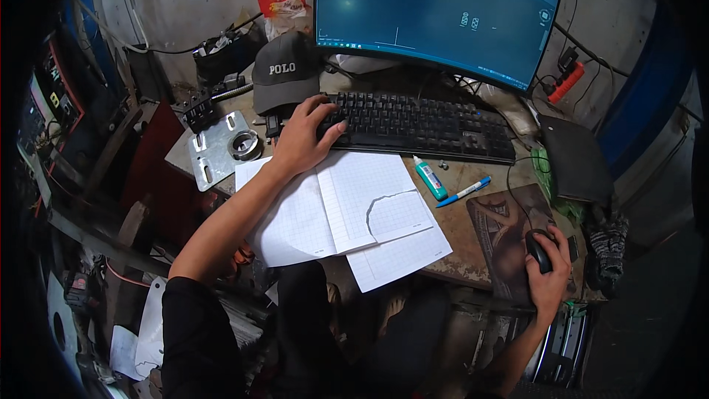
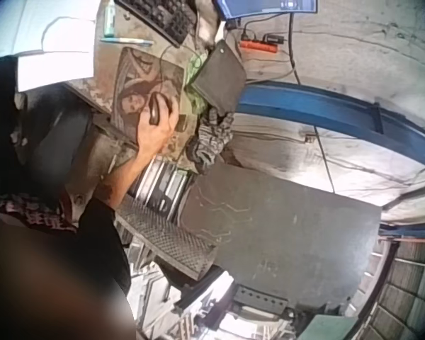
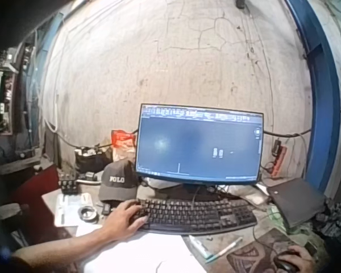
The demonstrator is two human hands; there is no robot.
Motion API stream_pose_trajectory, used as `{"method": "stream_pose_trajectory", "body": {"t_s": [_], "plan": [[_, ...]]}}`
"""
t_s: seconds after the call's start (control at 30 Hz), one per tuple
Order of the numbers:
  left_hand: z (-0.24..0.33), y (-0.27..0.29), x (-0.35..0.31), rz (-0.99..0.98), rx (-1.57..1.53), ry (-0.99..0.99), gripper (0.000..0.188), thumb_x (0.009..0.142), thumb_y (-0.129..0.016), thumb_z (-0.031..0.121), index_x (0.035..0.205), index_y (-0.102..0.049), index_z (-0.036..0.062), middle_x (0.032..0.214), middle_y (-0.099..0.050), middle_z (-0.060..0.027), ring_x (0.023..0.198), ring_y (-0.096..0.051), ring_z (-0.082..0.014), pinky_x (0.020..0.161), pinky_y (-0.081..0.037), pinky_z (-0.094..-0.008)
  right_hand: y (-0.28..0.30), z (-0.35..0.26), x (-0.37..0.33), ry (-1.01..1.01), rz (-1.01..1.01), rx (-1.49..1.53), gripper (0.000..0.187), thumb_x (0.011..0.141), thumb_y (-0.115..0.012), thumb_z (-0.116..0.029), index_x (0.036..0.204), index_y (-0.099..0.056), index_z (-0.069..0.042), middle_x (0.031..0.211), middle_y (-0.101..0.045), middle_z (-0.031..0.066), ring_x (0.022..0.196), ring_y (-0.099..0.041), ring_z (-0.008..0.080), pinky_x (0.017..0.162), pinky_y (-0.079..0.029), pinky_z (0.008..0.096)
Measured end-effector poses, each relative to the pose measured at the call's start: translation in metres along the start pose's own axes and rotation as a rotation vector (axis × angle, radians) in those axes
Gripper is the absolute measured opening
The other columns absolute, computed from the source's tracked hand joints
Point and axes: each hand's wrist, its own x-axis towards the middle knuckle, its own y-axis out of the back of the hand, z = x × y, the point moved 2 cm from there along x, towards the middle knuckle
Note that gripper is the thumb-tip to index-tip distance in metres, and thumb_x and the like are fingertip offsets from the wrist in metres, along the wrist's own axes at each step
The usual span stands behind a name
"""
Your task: Designing a metal part using CAD software.
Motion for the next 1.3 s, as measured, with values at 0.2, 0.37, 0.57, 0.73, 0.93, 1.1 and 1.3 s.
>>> {"method": "stream_pose_trajectory", "body": {"t_s": [0.2,0.37,0.57,0.73,0.93,1.1,1.3], "plan": [[-0.0010,-0.0016,0.0013,-0.004,-0.031,0.022,0.049,0.104,-0.071,0.041,0.136,-0.070,0.0050,0.151,-0.057,-0.0224,0.139,-0.057,-0.0419,0.115,-0.048,-0.0498,-0.0005,-0.0020,0.0017,0.013,-0.003,-0.001,0.045,0.074,-0.074,-0.001,0.119,-0.078,-0.003,0.142,-0.066,0.0191,0.127,-0.067,0.0413,0.110,-0.052,0.0462],[-0.0007,0.0010,0.0011,0.004,-0.064,0.050,0.048,0.103,-0.071,0.041,0.136,-0.070,0.0050,0.151,-0.057,-0.0218,0.138,-0.058,-0.0417,0.115,-0.049,-0.0493,-0.0011,-0.0018,0.0014,0.013,-0.011,0.003,0.046,0.074,-0.074,-0.001,0.119,-0.078,-0.003,0.142,-0.067,0.0192,0.127,-0.067,0.0412,0.110,-0.052,0.0459],[-0.0029,-0.0014,0.0004,0.013,-0.061,0.035,0.048,0.103,-0.071,0.041,0.134,-0.071,0.0050,0.150,-0.057,-0.0214,0.137,-0.059,-0.0413,0.113,-0.049,-0.0488,-0.0024,0.0011,0.0005,0.016,-0.013,-0.014,0.045,0.074,-0.074,-0.002,0.119,-0.078,-0.004,0.142,-0.067,0.0191,0.127,-0.067,0.0412,0.109,-0.052,0.0460],[-0.0004,0.0005,0.0000,0.019,-0.056,0.040,0.046,0.103,-0.072,0.040,0.134,-0.071,0.0052,0.149,-0.058,-0.0214,0.136,-0.060,-0.0414,0.113,-0.050,-0.0482,-0.0007,-0.0017,0.0002,0.016,-0.009,-0.027,0.046,0.075,-0.074,-0.003,0.121,-0.078,-0.005,0.142,-0.066,0.0190,0.126,-0.067,0.0408,0.109,-0.053,0.0454],[-0.0021,0.0016,0.0001,0.021,-0.075,0.021,0.045,0.104,-0.071,0.039,0.134,-0.071,0.0056,0.149,-0.058,-0.0207,0.135,-0.060,-0.0410,0.113,-0.049,-0.0478,-0.0021,-0.0043,0.0012,0.000,-0.006,-0.018,0.046,0.075,-0.075,-0.002,0.121,-0.078,-0.004,0.143,-0.066,0.0188,0.126,-0.068,0.0405,0.108,-0.053,0.0452],[0.0014,0.0003,0.0022,0.013,-0.060,0.015,0.044,0.105,-0.071,0.037,0.134,-0.070,0.0046,0.149,-0.058,-0.0200,0.135,-0.061,-0.0398,0.112,-0.050,-0.0457,-0.0016,-0.0004,0.0001,-0.017,0.027,-0.032,0.046,0.075,-0.075,-0.002,0.121,-0.078,-0.004,0.143,-0.066,0.0182,0.126,-0.067,0.0406,0.108,-0.053,0.0452],[-0.0045,0.0011,-0.0009,0.025,-0.052,0.025,0.043,0.104,-0.072,0.035,0.134,-0.070,0.0046,0.149,-0.059,-0.0206,0.132,-0.062,-0.0418,0.111,-0.051,-0.0467,-0.0049,-0.0005,0.0023,-0.042,0.025,-0.023,0.044,0.077,-0.076,-0.005,0.121,-0.078,-0.005,0.141,-0.067,0.0156,0.130,-0.065,0.0389,0.112,-0.051,0.0448]]}}
